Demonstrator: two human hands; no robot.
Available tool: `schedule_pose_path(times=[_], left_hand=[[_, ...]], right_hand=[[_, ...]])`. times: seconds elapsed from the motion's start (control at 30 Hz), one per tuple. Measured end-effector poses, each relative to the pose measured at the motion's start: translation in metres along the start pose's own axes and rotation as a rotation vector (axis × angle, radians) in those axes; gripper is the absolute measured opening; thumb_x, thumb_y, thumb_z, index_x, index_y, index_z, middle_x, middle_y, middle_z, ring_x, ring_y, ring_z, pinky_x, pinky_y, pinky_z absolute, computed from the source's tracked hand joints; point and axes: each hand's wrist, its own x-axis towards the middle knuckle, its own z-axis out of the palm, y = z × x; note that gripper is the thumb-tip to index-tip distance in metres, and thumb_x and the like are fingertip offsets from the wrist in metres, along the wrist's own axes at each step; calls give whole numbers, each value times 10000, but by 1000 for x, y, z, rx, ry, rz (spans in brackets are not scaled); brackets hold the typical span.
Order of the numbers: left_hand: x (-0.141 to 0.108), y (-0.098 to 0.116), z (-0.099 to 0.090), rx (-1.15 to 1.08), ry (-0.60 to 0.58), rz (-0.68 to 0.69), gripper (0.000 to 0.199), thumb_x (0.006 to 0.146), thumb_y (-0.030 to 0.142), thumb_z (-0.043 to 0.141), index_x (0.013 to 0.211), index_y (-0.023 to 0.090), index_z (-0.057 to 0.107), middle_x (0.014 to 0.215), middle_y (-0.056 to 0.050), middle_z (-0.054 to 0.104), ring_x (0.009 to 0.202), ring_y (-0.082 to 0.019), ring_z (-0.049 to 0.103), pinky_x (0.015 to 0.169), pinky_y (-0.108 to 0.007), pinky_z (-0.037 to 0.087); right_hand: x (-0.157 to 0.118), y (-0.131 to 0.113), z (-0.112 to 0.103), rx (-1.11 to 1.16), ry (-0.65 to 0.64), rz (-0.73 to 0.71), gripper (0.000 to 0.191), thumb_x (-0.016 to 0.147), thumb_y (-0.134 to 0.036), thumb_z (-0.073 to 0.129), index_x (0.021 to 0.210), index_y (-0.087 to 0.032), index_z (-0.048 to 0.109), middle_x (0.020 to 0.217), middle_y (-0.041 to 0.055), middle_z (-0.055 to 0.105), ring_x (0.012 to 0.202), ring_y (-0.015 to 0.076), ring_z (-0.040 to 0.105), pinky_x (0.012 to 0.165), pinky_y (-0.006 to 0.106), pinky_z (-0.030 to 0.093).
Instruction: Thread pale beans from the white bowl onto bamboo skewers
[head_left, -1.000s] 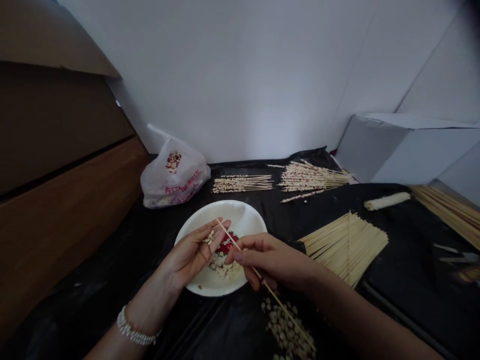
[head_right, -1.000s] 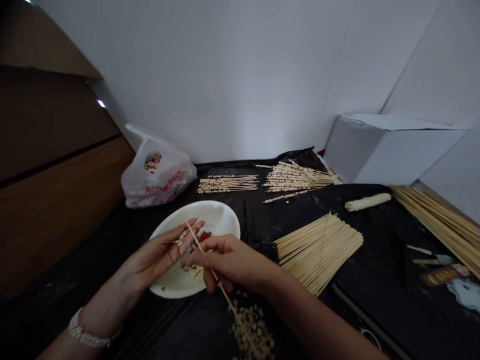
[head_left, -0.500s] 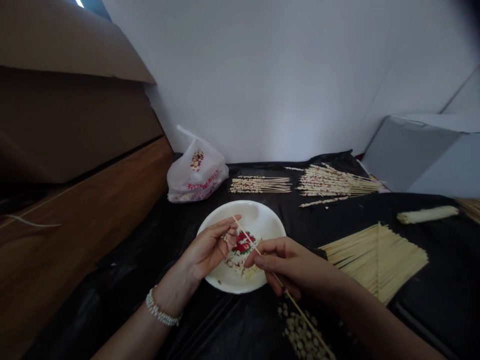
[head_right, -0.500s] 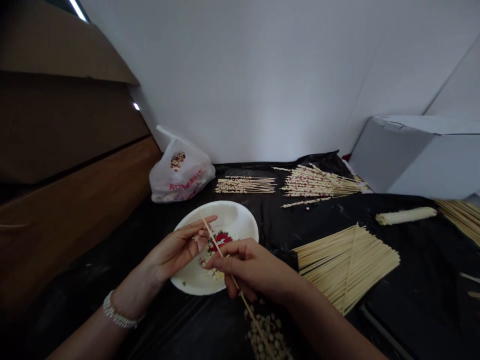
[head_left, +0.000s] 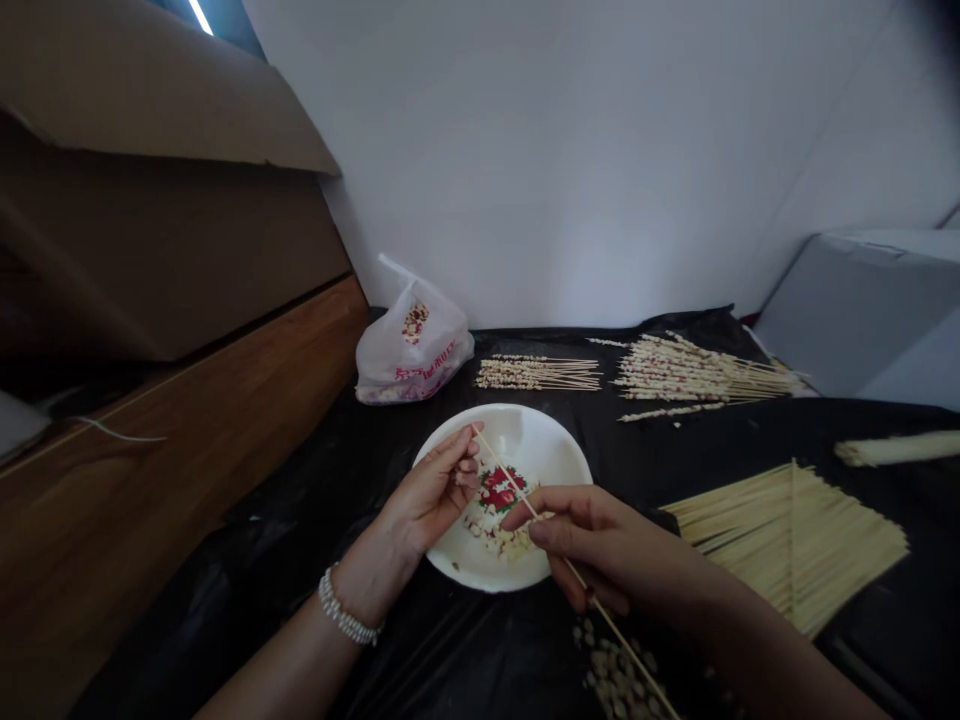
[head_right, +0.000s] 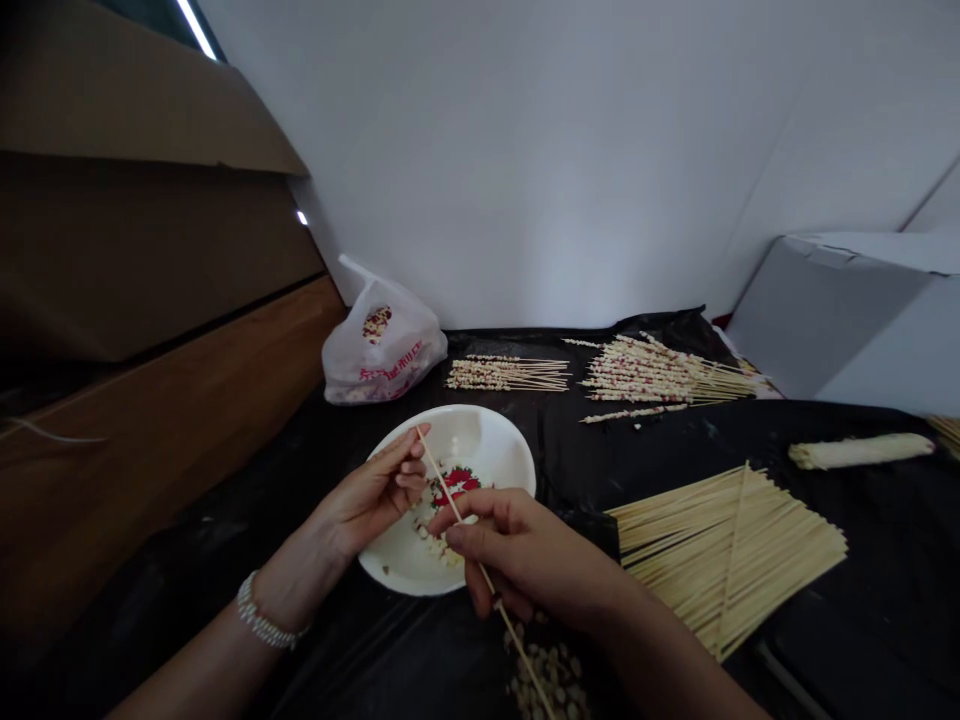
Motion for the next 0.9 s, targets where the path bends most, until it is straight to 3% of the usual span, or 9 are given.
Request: schedule_pose_path(times=[0.17,0.4,0.9], left_hand=[[1,-1,-1,51,-20,4,247,863,30,583,1091,75,666,743,-23,627,561,-39,570,502,-105,490],[-2,-1,3,106,13,12,192,852,-10,567,981,45,698,870,-86,683,627,-49,613,584,-110,532],[1,0,5,61,79,78,121,861,32,586,910,77,688,730,-25,637,580,-47,594,503,-100,497]], right_hand=[[2,3,-2,-4,20,-25,253,933,-356,565,1074,-164,649,491,-65,602,276,29,315,295,155,166],[2,5,-2,38,-1,-5,243,935,-353,558,1059,-166,651,510,-59,613,273,26,351,295,152,192],[3,6,1,88,-28,-7,227,935,-304,533,1056,-153,652,483,-63,617,260,39,377,278,155,193]])
